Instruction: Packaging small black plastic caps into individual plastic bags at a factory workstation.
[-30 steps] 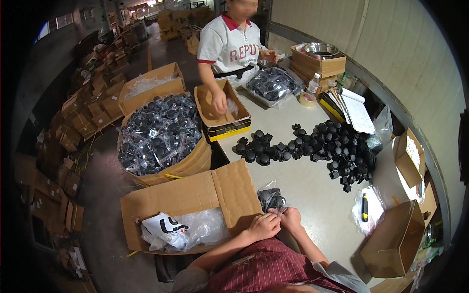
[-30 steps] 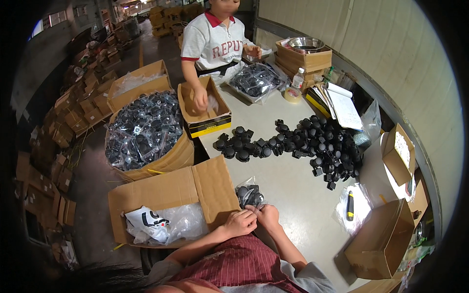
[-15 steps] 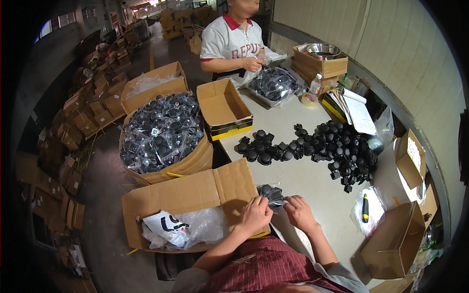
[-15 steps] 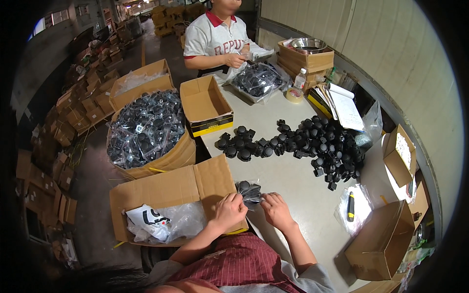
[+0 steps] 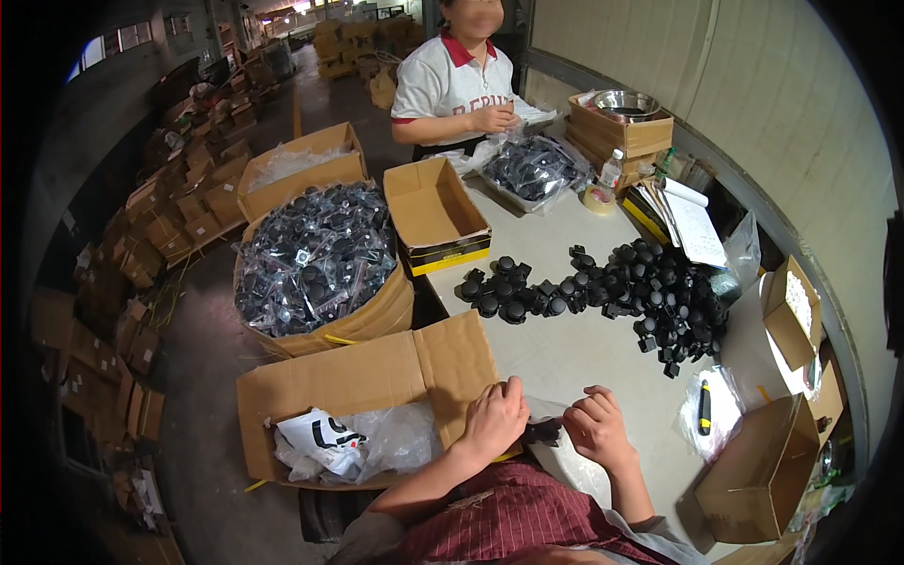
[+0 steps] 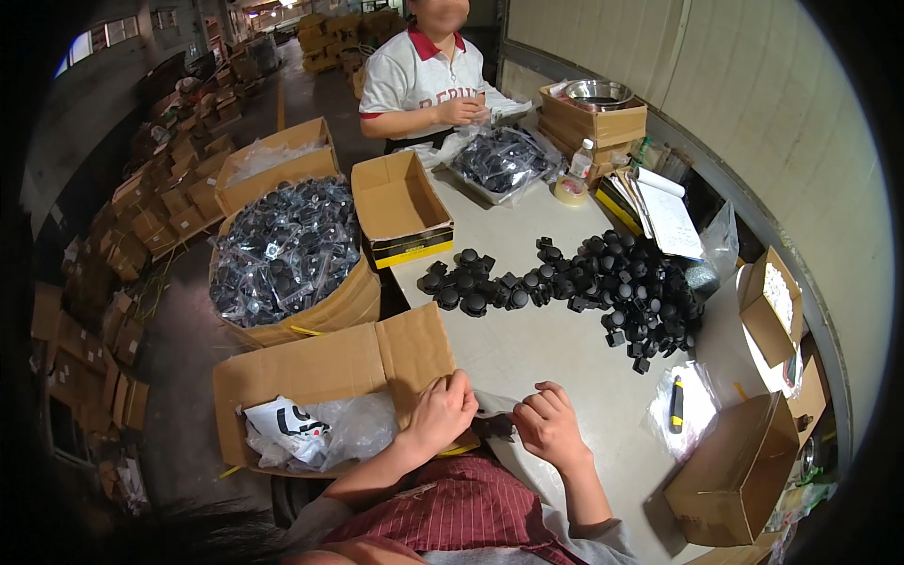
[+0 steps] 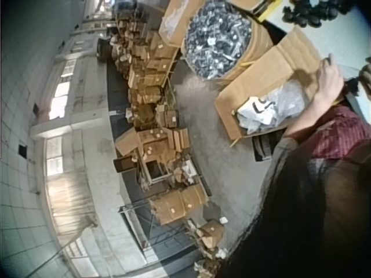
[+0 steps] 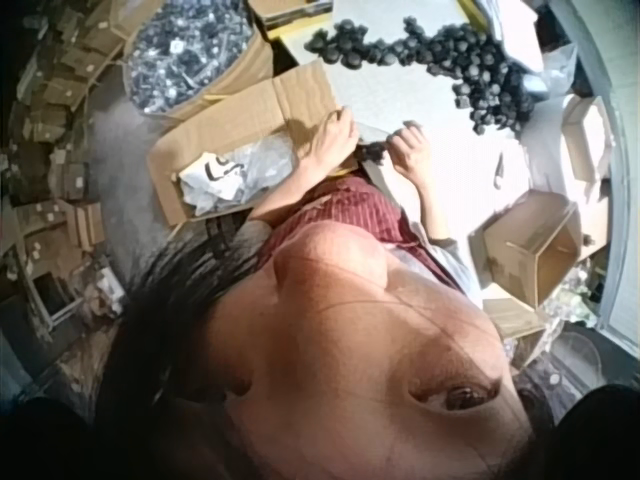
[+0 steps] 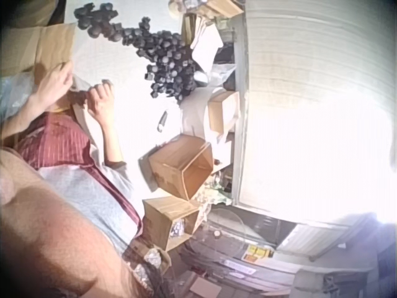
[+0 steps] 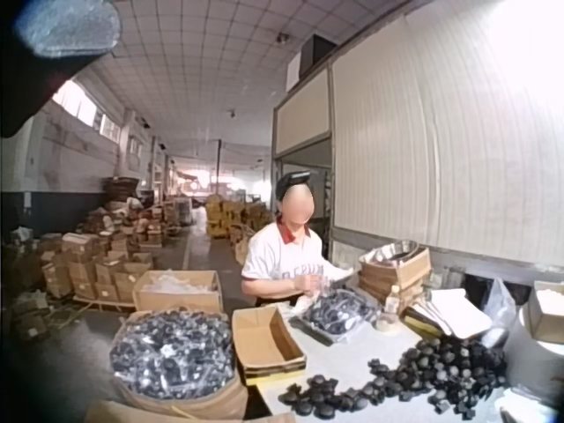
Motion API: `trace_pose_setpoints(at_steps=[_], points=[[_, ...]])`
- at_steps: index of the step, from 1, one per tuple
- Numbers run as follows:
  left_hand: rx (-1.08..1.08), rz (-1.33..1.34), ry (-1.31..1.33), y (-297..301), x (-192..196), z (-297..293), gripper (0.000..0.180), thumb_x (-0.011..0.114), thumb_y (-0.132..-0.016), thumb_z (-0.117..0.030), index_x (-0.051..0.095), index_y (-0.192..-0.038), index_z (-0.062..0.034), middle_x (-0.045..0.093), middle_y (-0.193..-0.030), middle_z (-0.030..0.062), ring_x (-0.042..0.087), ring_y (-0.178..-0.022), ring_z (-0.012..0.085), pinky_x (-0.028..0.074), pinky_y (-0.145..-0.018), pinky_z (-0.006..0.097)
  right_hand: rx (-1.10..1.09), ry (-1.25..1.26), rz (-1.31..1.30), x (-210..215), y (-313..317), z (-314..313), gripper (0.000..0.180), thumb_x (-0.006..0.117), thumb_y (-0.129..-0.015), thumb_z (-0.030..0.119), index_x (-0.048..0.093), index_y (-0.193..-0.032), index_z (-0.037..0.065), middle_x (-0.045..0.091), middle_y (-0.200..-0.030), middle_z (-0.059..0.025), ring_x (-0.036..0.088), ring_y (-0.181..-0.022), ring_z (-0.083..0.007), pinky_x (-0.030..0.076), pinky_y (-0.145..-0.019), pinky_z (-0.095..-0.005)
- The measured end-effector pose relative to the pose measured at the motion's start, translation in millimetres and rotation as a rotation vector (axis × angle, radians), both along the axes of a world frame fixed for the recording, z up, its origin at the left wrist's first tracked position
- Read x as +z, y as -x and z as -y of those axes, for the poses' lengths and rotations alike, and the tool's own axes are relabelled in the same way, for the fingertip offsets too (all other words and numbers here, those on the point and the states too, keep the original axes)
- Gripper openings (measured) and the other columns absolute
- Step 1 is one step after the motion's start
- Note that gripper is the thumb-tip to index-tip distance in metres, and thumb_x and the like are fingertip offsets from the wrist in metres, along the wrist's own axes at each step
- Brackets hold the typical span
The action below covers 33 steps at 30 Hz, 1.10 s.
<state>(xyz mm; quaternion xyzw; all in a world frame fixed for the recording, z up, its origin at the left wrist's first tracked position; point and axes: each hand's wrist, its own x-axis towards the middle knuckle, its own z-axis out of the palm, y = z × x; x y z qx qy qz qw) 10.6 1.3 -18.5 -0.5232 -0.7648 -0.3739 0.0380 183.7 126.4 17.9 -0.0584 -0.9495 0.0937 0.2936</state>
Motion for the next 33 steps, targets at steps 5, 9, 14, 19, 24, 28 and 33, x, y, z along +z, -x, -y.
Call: trace_pose_setpoints(at_steps=[5,9,14,19,24,28,33], points=[[-0.08,0.024,-0.043,-13,0,-3,0.015,0.064,-0.082,-0.004,0.049,-0.086,-0.005,0.061,-0.069,0.0143,0.065,-0.065,0.0348,0.053,-0.061,0.046,-0.083,0.115,0.057,-15,-13,-5,0.018,0.077,-0.07,0.008,0.063,-0.081,0.007,0.06,-0.086,-0.0065,0.06,-0.086,-0.0258,0.047,-0.1,-0.0462],[-0.187,0.097,-0.077,-15,12,-5,0.015,0.065,-0.082,-0.004,0.051,-0.089,-0.0048,0.06,-0.066,0.0117,0.065,-0.064,0.0311,0.053,-0.058,0.042,-0.023,0.148,0.146,6,-4,6,0.021,0.077,-0.064,0.01,0.065,-0.081,0.008,0.062,-0.098,-0.0083,0.061,-0.096,-0.0259,0.04,-0.107,-0.0514],[-0.302,0.355,-0.096,-15,16,-1,0.022,0.069,-0.083,-0.008,0.057,-0.1,-0.0041,0.063,-0.072,0.0088,0.065,-0.065,0.0246,0.054,-0.061,0.034,0.073,0.201,0.129,-14,0,2,0.017,0.075,-0.066,0.007,0.067,-0.081,0.008,0.066,-0.098,-0.0079,0.063,-0.095,-0.027,0.05,-0.09,-0.041],[-0.34,0.263,-0.352,-5,11,-1,0.038,0.072,-0.084,-0.013,0.058,-0.118,-0.0031,0.067,-0.092,0.0095,0.069,-0.086,0.0261,0.055,-0.073,0.033,0.037,0.209,0.017,-9,0,3,0.014,0.076,-0.069,0.007,0.067,-0.081,0.007,0.067,-0.089,-0.0055,0.065,-0.083,-0.0252,0.051,-0.077,-0.037],[-0.369,0.639,-0.147,-13,-18,6,0.013,0.068,-0.091,-0.013,0.068,-0.097,-0.0011,0.072,-0.091,0.0117,0.07,-0.081,0.0259,0.055,-0.072,0.034,0.022,0.232,-0.015,-7,0,8,0.013,0.077,-0.073,0.005,0.068,-0.083,0.005,0.069,-0.09,-0.0061,0.065,-0.08,-0.0262,0.052,-0.073,-0.0369],[-0.363,0.532,-0.223,-15,-23,3,0.012,0.07,-0.09,-0.009,0.07,-0.097,-0.0002,0.073,-0.09,0.0098,0.071,-0.079,0.0207,0.056,-0.071,0.03,0.008,0.24,-0.035,-6,4,10,0.013,0.076,-0.074,0.004,0.068,-0.084,0.005,0.069,-0.09,-0.0065,0.066,-0.08,-0.0269,0.052,-0.073,-0.0373],[-0.321,0.587,-0.269,-17,-18,7,0.011,0.067,-0.092,-0.012,0.067,-0.097,-0.0014,0.072,-0.091,0.0102,0.071,-0.08,0.0246,0.056,-0.065,0.032,-0.009,0.274,-0.009,-10,-1,11,0.013,0.075,-0.075,0.003,0.068,-0.085,0.005,0.07,-0.09,-0.007,0.066,-0.081,-0.0271,0.052,-0.073,-0.0374]])
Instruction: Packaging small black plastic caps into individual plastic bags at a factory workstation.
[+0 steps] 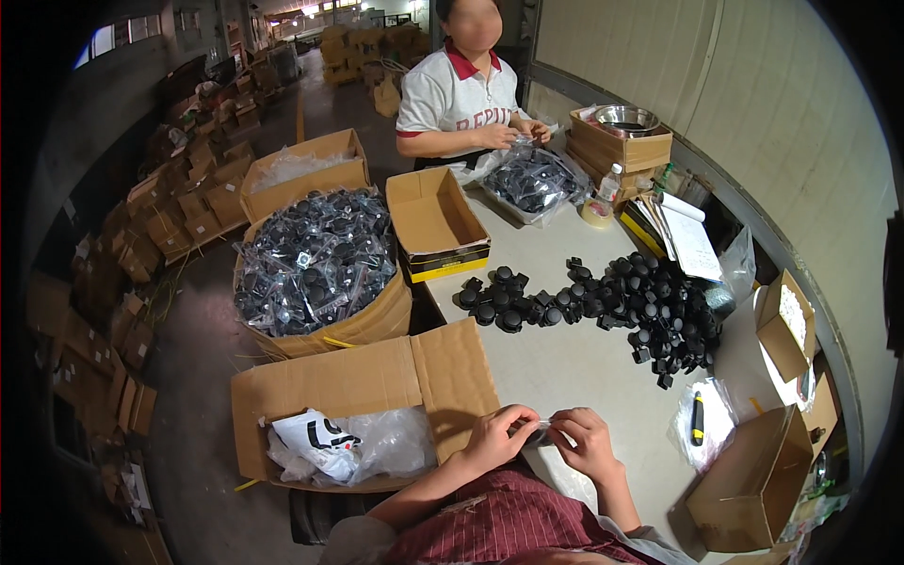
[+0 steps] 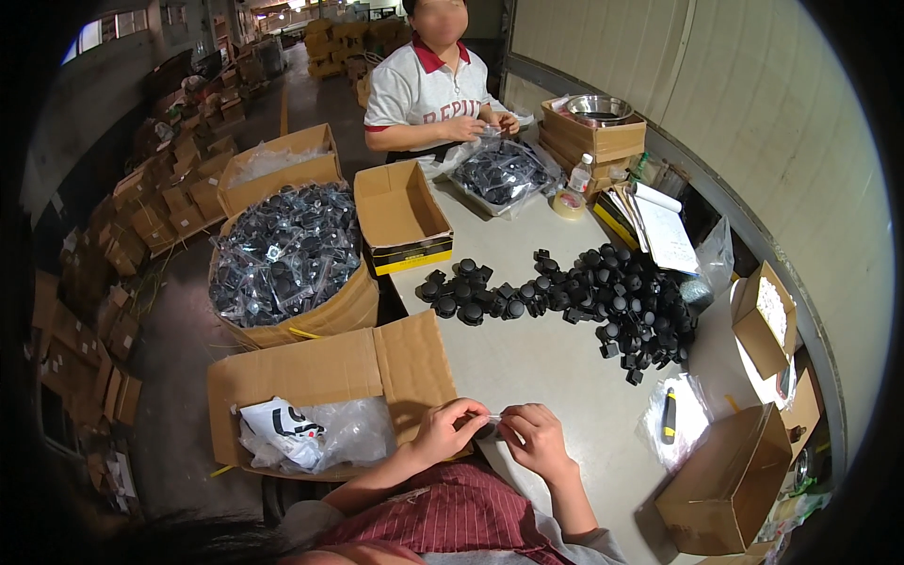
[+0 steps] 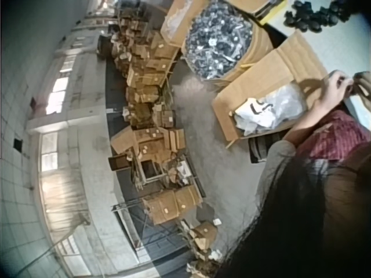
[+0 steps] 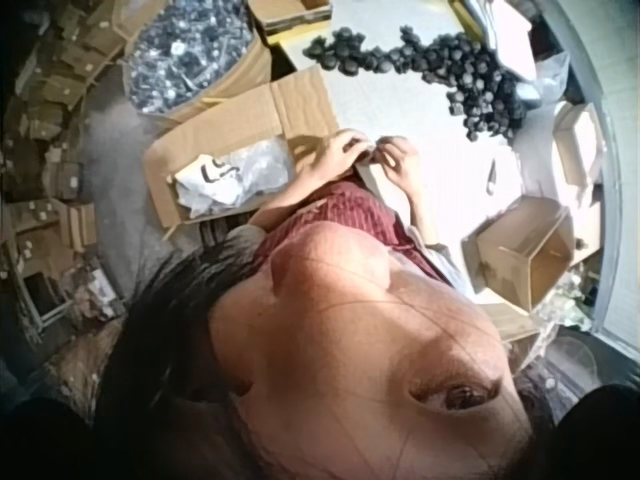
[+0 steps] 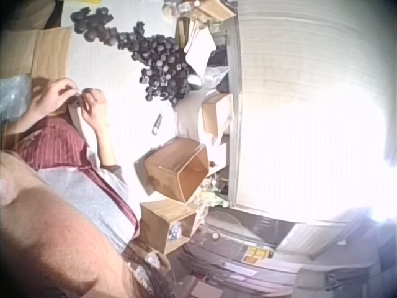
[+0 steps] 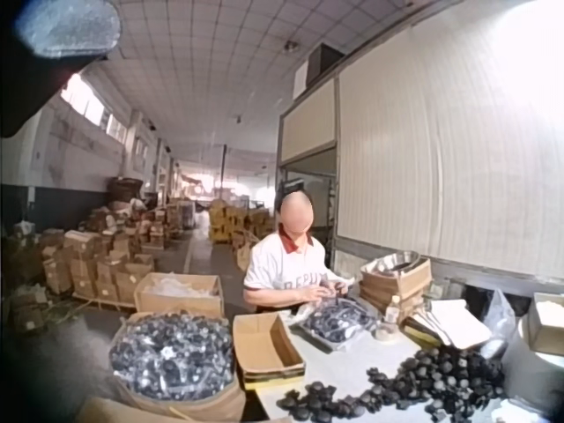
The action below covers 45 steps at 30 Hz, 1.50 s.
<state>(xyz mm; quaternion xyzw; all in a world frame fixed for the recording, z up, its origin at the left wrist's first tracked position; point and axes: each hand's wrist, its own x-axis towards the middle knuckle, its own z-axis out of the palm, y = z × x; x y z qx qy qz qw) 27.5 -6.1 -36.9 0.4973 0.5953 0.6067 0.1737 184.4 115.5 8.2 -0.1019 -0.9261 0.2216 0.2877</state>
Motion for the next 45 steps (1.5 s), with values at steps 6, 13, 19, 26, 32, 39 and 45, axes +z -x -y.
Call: trace_pose_setpoints(at_steps=[6,13,19,26,32,39,45], points=[[0.048,-0.151,-0.042,0,0,2,0.006,0.068,-0.09,-0.006,0.066,-0.093,-0.0014,0.07,-0.085,0.0101,0.07,-0.074,0.0245,0.055,-0.064,0.032,-0.004,-0.008,-0.031,-1,0,4,0.012,0.075,-0.075,0.003,0.068,-0.085,0.005,0.07,-0.09,-0.0068,0.066,-0.079,-0.0268,0.052,-0.072,-0.0367],[0.106,-0.319,-0.077,-5,6,5,0.004,0.064,-0.089,-0.004,0.061,-0.088,-0.0015,0.066,-0.08,0.0121,0.066,-0.072,0.0317,0.053,-0.063,0.038,-0.013,0.107,0.028,5,11,18,0.029,0.073,-0.077,0.002,0.061,-0.104,0.002,0.064,-0.101,-0.0122,0.062,-0.092,-0.0327,0.051,-0.078,-0.0392],[0.123,-0.28,-0.103,-4,4,7,0.005,0.068,-0.086,-0.003,0.064,-0.088,-0.0016,0.069,-0.082,0.0111,0.068,-0.073,0.0289,0.054,-0.064,0.037,0.013,0.054,0.041,0,11,15,0.016,0.072,-0.081,0.005,0.063,-0.095,0.004,0.064,-0.091,-0.0099,0.061,-0.089,-0.0319,0.048,-0.082,-0.0401],[0.112,-0.269,-0.106,-3,3,6,0.003,0.067,-0.087,-0.006,0.064,-0.087,-0.0043,0.068,-0.081,0.01,0.068,-0.074,0.0281,0.054,-0.065,0.037,0.009,0.201,0.076,0,13,12,0.014,0.071,-0.08,0.003,0.062,-0.09,0.004,0.063,-0.084,-0.0095,0.059,-0.085,-0.0316,0.047,-0.081,-0.0394],[0.064,-0.277,-0.089,1,9,6,0.005,0.067,-0.086,-0.004,0.063,-0.088,-0.0039,0.067,-0.082,0.0102,0.067,-0.074,0.0288,0.054,-0.065,0.037,0.079,0.191,0.12,6,19,5,0.014,0.068,-0.076,0.008,0.06,-0.086,0.005,0.06,-0.076,-0.0098,0.058,-0.079,-0.0319,0.044,-0.083,-0.0393],[0.103,-0.239,-0.04,10,3,4,0.004,0.065,-0.089,-0.006,0.061,-0.091,-0.0037,0.066,-0.082,0.0107,0.066,-0.076,0.0318,0.053,-0.067,0.039,0.116,0.19,0.183,2,7,-3,0.015,0.066,-0.075,0.015,0.059,-0.084,0.005,0.06,-0.073,-0.0089,0.059,-0.075,-0.0309,0.045,-0.088,-0.0402],[0.146,-0.142,0.03,18,-7,5,0.005,0.064,-0.09,-0.007,0.061,-0.091,-0.0027,0.066,-0.082,0.0124,0.065,-0.072,0.029,0.051,-0.064,0.036,0.109,0.183,0.253,-4,-18,-10,0.012,0.066,-0.076,0.014,0.06,-0.082,0.007,0.061,-0.072,-0.0078,0.061,-0.079,-0.0312,0.047,-0.087,-0.0389]])
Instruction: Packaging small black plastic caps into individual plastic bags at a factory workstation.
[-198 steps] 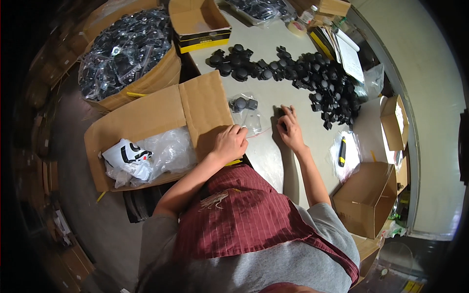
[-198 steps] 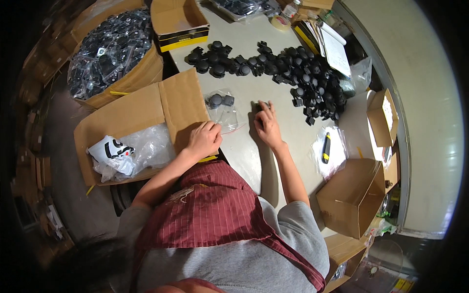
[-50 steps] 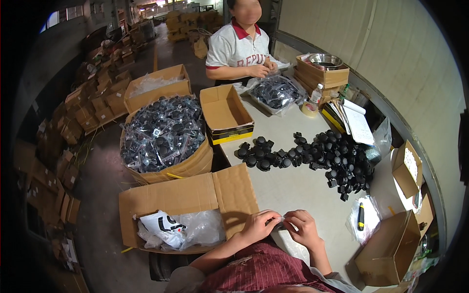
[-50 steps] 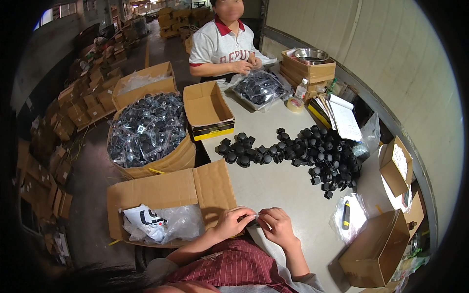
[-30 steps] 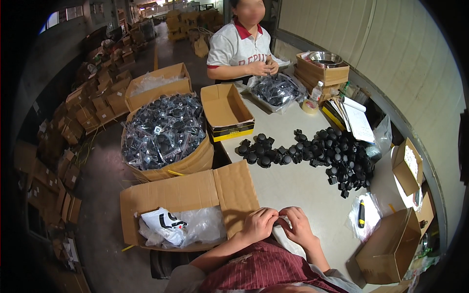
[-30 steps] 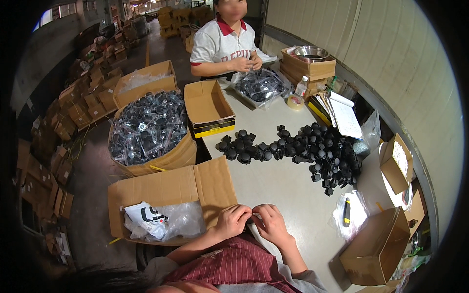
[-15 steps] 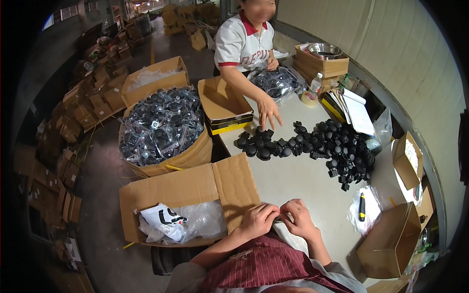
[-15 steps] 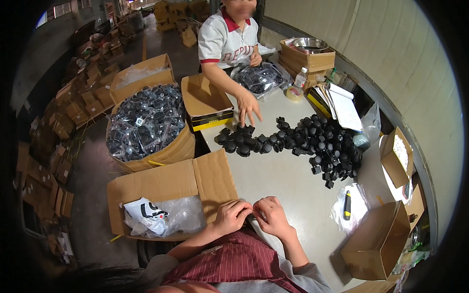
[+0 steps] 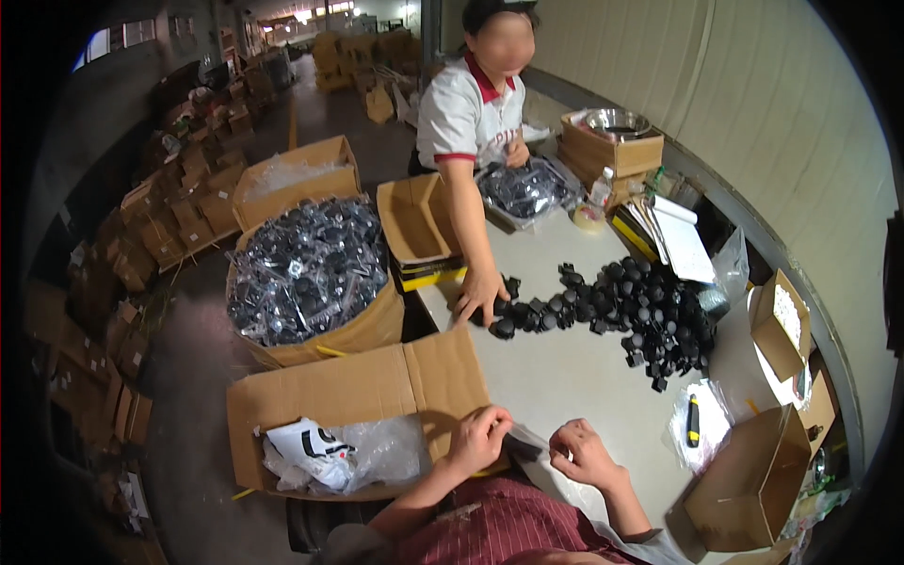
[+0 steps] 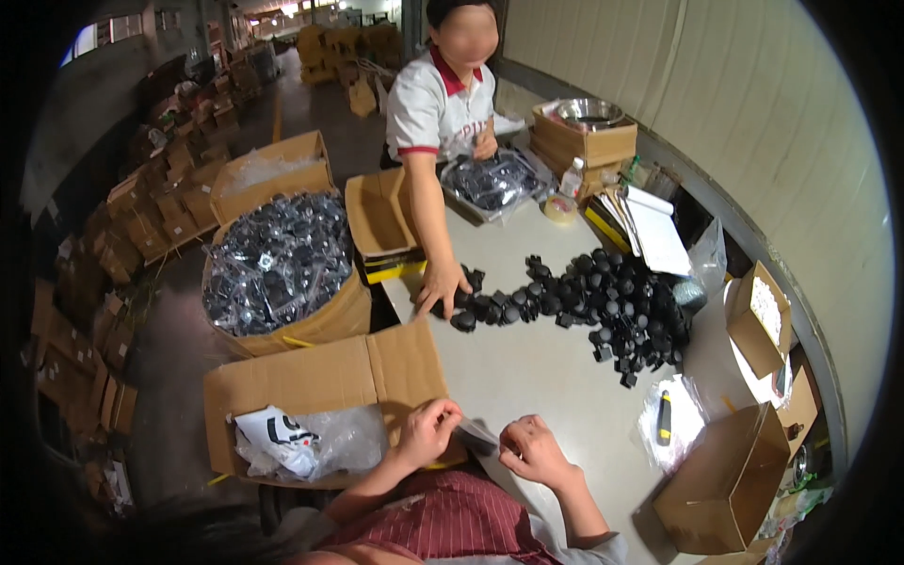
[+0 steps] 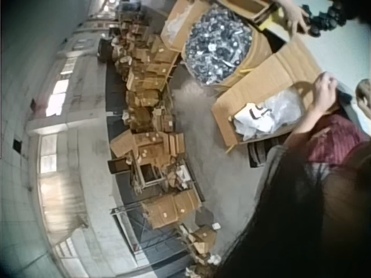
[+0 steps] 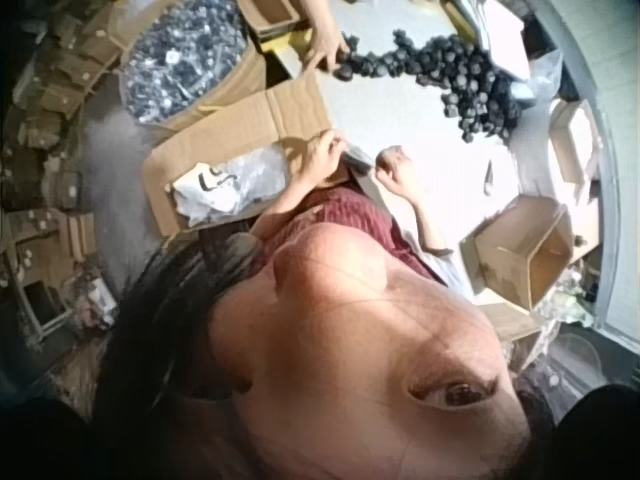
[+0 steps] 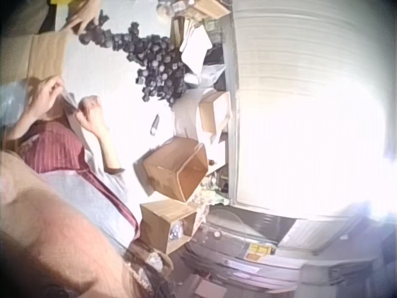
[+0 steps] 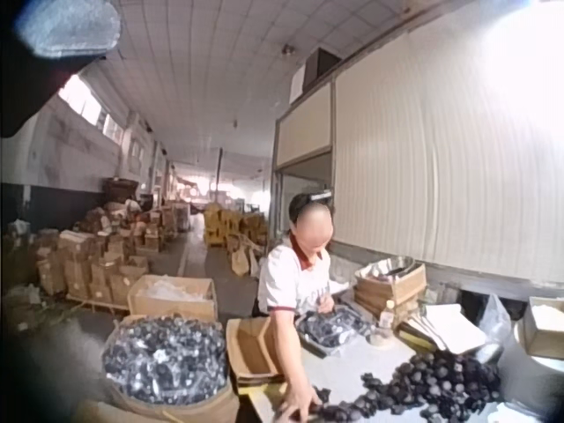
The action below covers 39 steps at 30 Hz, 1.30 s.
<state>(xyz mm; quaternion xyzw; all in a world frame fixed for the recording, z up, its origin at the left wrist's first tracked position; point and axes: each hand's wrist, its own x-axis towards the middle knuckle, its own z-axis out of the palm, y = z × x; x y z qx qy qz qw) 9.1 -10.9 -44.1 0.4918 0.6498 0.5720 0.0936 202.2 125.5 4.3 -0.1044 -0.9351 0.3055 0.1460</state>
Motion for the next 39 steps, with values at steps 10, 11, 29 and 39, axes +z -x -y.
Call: trace_pose_setpoints(at_steps=[10,11,29,39], points=[[-0.009,0.063,0.147,-6,-5,1,0.008,0.064,-0.092,-0.011,0.061,-0.094,-0.0037,0.067,-0.083,0.0121,0.067,-0.071,0.0283,0.052,-0.061,0.036,-0.15,0.076,-0.011,7,-21,9,0.012,0.067,-0.077,0.015,0.061,-0.081,0.005,0.061,-0.071,-0.0084,0.061,-0.076,-0.0292,0.05,-0.076,-0.0384],[-0.059,0.103,0.064,-7,2,0,0.008,0.063,-0.093,-0.01,0.061,-0.095,-0.0034,0.067,-0.082,0.0115,0.067,-0.07,0.0283,0.052,-0.061,0.035,-0.174,0.083,-0.006,14,-24,13,0.012,0.067,-0.077,0.014,0.06,-0.081,0.004,0.06,-0.071,-0.0084,0.06,-0.076,-0.0294,0.05,-0.075,-0.038],[-0.555,0.436,-0.108,-37,15,-19,0.012,0.05,-0.103,-0.011,0.053,-0.101,0.0004,0.065,-0.087,0.0071,0.064,-0.081,0.0074,0.05,-0.067,0.026,-0.48,1.57,0.018,-64,-27,22,0.078,0.031,-0.1,0.067,0.06,-0.116,-0.003,0.069,-0.092,-0.0187,0.07,-0.075,-0.0295,0.059,-0.075,-0.0412],[-0.88,0.335,0.062,-47,22,3,0.011,0.066,-0.092,-0.012,0.066,-0.094,-0.0005,0.071,-0.09,0.0103,0.07,-0.089,0.0202,0.054,-0.08,0.032,-0.453,2.172,-0.662,-143,-46,2,0.036,0.068,-0.086,0.026,0.066,-0.114,0.004,0.069,-0.113,-0.0148,0.065,-0.105,-0.0318,0.05,-0.099,-0.046]])
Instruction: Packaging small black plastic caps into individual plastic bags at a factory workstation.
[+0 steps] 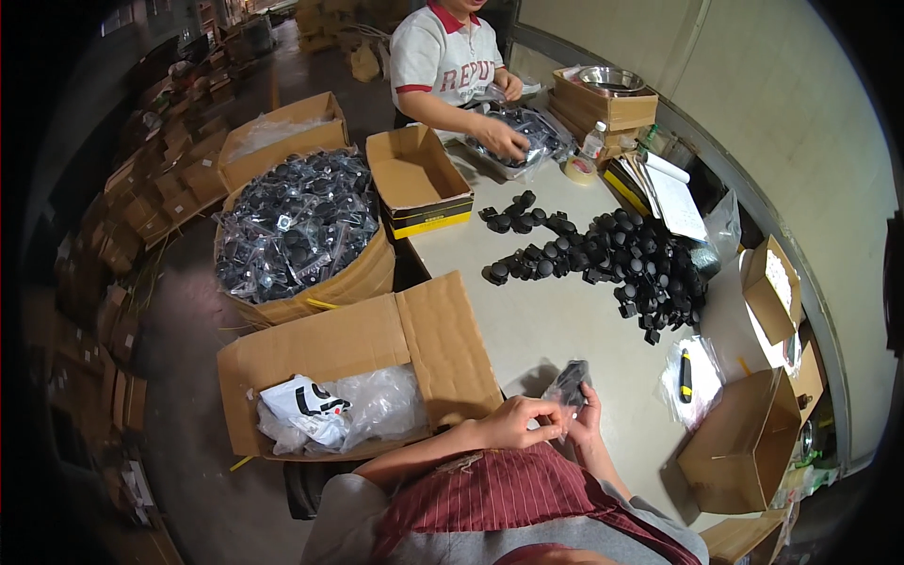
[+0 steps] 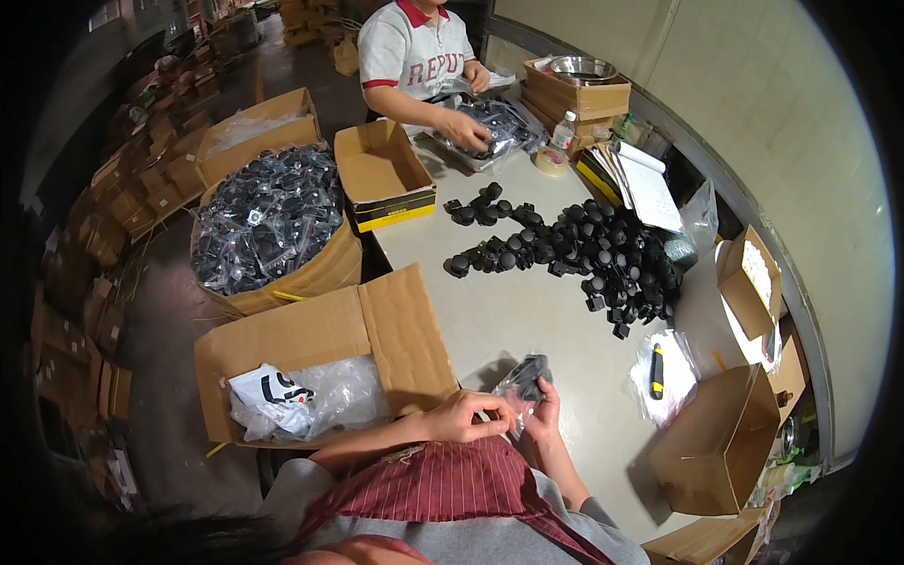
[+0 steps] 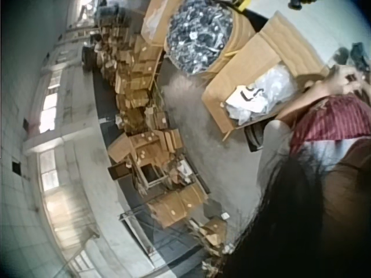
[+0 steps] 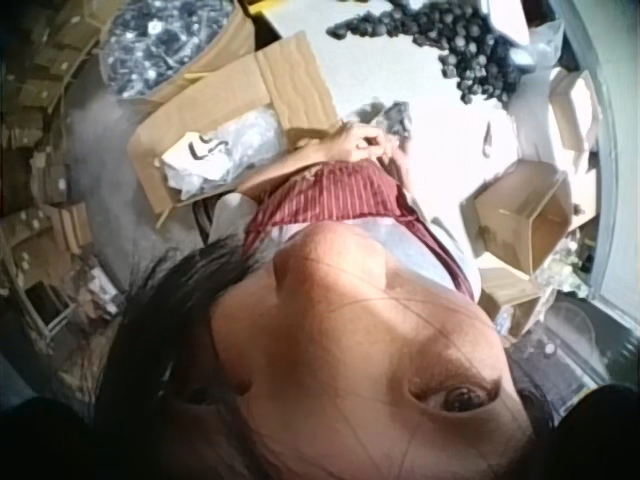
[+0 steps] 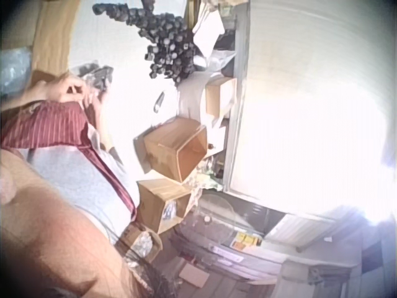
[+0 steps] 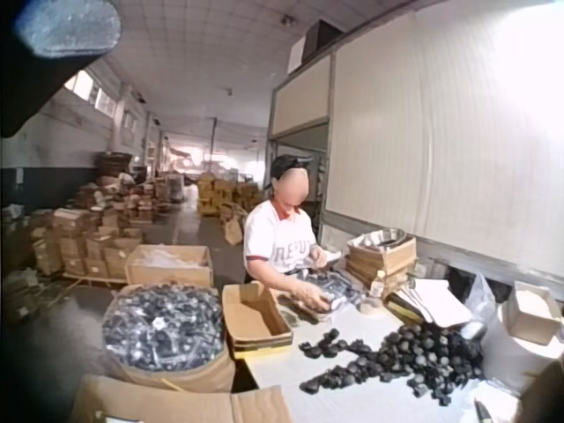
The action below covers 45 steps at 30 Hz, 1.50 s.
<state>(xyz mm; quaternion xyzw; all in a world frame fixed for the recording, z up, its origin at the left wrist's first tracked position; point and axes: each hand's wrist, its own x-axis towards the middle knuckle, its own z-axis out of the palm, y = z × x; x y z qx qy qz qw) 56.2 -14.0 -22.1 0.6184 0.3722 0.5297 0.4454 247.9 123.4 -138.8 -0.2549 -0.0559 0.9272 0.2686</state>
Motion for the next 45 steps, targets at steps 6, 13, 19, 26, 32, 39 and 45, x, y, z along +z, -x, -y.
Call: trace_pose_setpoints(at_steps=[6,13,19,26,32,39,45], points=[[0.497,-0.447,0.218,0,-44,-7,0.011,0.062,-0.091,-0.011,0.065,-0.099,-0.0036,0.069,-0.083,0.0118,0.068,-0.079,0.0307,0.055,-0.076,0.039,-0.227,-0.022,0.03,9,-2,-9,0.041,0.069,-0.084,0.012,0.059,-0.122,-0.002,0.065,-0.12,-0.0178,0.059,-0.115,-0.0353,0.046,-0.106,-0.0502],[0.447,-0.762,0.148,2,-80,-9,0.044,0.066,-0.083,-0.008,0.053,-0.123,0.006,0.04,-0.141,0.0279,0.031,-0.139,0.0445,0.03,-0.114,0.051,-0.109,-0.147,0.087,5,7,-10,0.038,0.064,-0.095,0.022,0.058,-0.126,0.0,0.064,-0.125,-0.0163,0.059,-0.119,-0.0356,0.045,-0.108,-0.0484],[0.339,-0.942,0.23,6,-89,-18,0.065,0.064,-0.086,-0.013,0.037,-0.14,0.0102,0.024,-0.153,0.0318,0.016,-0.147,0.0472,0.018,-0.118,0.056,-0.076,-0.185,0.174,21,10,-7,0.053,0.056,-0.097,0.052,0.06,-0.123,0.006,0.068,-0.117,-0.0129,0.067,-0.105,-0.0286,0.059,-0.069,-0.0334],[0.285,-1.272,0.292,-18,-109,-46,0.084,0.05,-0.095,-0.046,0.02,-0.155,0.004,0.004,-0.161,0.033,-0.006,-0.15,0.0472,0.0,-0.117,0.063,-0.131,-0.209,0.054,13,12,-5,0.07,0.043,-0.096,0.067,0.057,-0.127,0.007,0.066,-0.121,-0.0137,0.065,-0.112,-0.0283,0.056,-0.092,-0.0418],[0.446,-1.307,0.157,-18,-78,-75,0.095,0.048,-0.088,-0.065,0.025,-0.156,-0.0029,0.017,-0.16,0.0289,0.009,-0.151,0.0428,0.005,-0.115,0.067,-0.146,-0.163,-0.104,-8,4,-25,0.053,0.05,-0.102,0.047,0.055,-0.132,0.004,0.064,-0.129,-0.0143,0.061,-0.119,-0.0281,0.046,-0.106,-0.0438],[0.486,-1.334,0.155,-15,-98,-73,0.091,0.055,-0.086,-0.062,0.028,-0.157,-0.0115,0.015,-0.162,0.0243,0.009,-0.152,0.0386,0.003,-0.118,0.061,-0.18,-0.014,-0.259,2,-9,-21,0.055,0.049,-0.101,0.042,0.049,-0.14,0.003,0.054,-0.142,-0.0197,0.048,-0.134,-0.0355,0.033,-0.115,-0.053],[0.526,-1.269,0.118,-24,-96,-59,0.086,0.059,-0.087,-0.061,0.034,-0.153,-0.0111,0.023,-0.16,0.0213,0.016,-0.15,0.0346,0.009,-0.119,0.058,-0.269,0.156,-0.389,55,-75,22,0.043,0.054,-0.098,0.041,0.059,-0.135,0.021,0.039,-0.155,-0.0173,0.031,-0.145,-0.0393,0.016,-0.118,-0.0682]])
